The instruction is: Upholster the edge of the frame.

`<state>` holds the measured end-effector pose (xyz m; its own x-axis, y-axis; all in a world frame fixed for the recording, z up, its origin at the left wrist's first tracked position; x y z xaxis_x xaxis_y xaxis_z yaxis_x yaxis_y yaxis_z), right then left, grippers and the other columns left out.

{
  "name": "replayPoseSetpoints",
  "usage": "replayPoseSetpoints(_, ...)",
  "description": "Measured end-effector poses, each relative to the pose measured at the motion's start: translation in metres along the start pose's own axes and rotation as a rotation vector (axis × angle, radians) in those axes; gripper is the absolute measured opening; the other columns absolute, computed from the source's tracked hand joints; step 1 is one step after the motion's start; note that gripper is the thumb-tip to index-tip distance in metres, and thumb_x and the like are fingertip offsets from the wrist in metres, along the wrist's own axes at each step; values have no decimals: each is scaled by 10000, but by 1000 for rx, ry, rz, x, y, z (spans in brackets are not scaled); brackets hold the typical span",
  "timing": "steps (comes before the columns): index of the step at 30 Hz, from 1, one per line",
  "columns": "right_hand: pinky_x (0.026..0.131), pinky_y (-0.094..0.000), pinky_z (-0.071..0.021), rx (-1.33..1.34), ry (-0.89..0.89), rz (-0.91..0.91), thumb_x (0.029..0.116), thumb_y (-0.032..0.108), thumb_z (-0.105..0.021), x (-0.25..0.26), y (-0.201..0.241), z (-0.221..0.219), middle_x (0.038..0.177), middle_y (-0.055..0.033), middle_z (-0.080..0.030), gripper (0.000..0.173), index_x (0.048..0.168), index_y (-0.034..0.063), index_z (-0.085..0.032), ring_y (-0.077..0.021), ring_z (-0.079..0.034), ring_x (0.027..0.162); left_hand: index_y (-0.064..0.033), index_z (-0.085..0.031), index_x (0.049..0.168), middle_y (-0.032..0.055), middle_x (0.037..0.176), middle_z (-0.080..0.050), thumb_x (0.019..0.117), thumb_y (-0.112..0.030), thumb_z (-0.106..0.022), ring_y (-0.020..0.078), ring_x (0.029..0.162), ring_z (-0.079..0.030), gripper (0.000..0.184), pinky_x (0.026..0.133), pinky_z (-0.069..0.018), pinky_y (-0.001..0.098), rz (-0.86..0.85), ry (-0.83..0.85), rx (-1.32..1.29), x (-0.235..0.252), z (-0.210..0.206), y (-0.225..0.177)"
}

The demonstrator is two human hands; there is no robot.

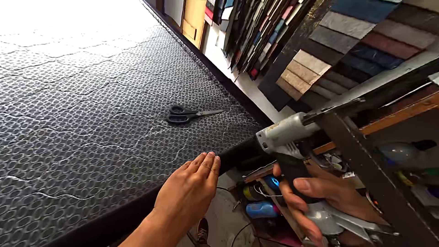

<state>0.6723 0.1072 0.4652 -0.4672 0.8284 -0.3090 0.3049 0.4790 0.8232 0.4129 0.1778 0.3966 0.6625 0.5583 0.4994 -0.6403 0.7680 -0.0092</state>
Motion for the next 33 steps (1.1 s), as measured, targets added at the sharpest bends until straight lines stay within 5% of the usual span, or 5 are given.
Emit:
replayPoseSetpoints(9, 543, -401, -649, -46, 231, -128, 1012, 277, -627, 5, 25, 66, 788, -80, -656, 324, 1297, 139, -560, -208, -707, 593, -96, -681, 1326, 79, 1374, -669, 1003, -66, -479, 208, 1256, -653, 382, 989, -565, 370, 32, -27, 37, 25, -12, -20)
replayPoseSetpoints(19, 504, -365, -634, -132, 457, -304, 961, 273, -691, 73, 32, -3, 700, -42, -629, 300, 1213, 133, -605, -169, -678, 533, -140, -699, 1308, 44, 1354, -687, 1011, -78, -473, 198, 1291, -628, 378, 1080, -513, 373, 205, -52, 175, -51, 30, -4)
replayPoseSetpoints(23, 460, -342, -601, -250, 474, -365, 993, 240, -614, 90, 8, -13, 709, -29, -602, 269, 1226, 110, -578, -150, -641, 519, -80, -729, 1235, 96, 1294, -711, 1016, -106, -562, 226, 1271, -642, 276, 1104, -513, 395, 215, -211, 97, -67, 23, 2)
replayPoseSetpoints(27, 471, -342, -593, -302, 488, -347, 985, 240, -616, 94, 8, -30, 713, -33, -617, 283, 1230, 102, -586, -155, -644, 538, -70, -749, 1140, 103, 1218, -734, 979, -163, -701, 234, 1213, -674, 193, 1054, -559, 405, 211, -391, 20, -74, 17, 11)
replayPoseSetpoints(33, 466, -337, -588, -366, 500, -370, 1006, 257, -618, 93, 10, -26, 711, -20, -603, 257, 1214, 111, -580, -146, -637, 537, -68, -753, 1120, 99, 1170, -749, 969, -183, -721, 239, 1163, -696, 192, 1008, -584, 399, 218, -440, 0, -74, 14, 14)
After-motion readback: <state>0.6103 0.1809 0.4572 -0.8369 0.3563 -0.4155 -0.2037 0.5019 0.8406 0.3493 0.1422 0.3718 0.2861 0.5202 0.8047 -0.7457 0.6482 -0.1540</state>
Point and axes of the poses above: each hand's wrist, its own x-axis towards the middle knuckle, its own z-axis out of the back of the hand, y = z × x, the point moved 3 cm from there along x, towards the middle knuckle
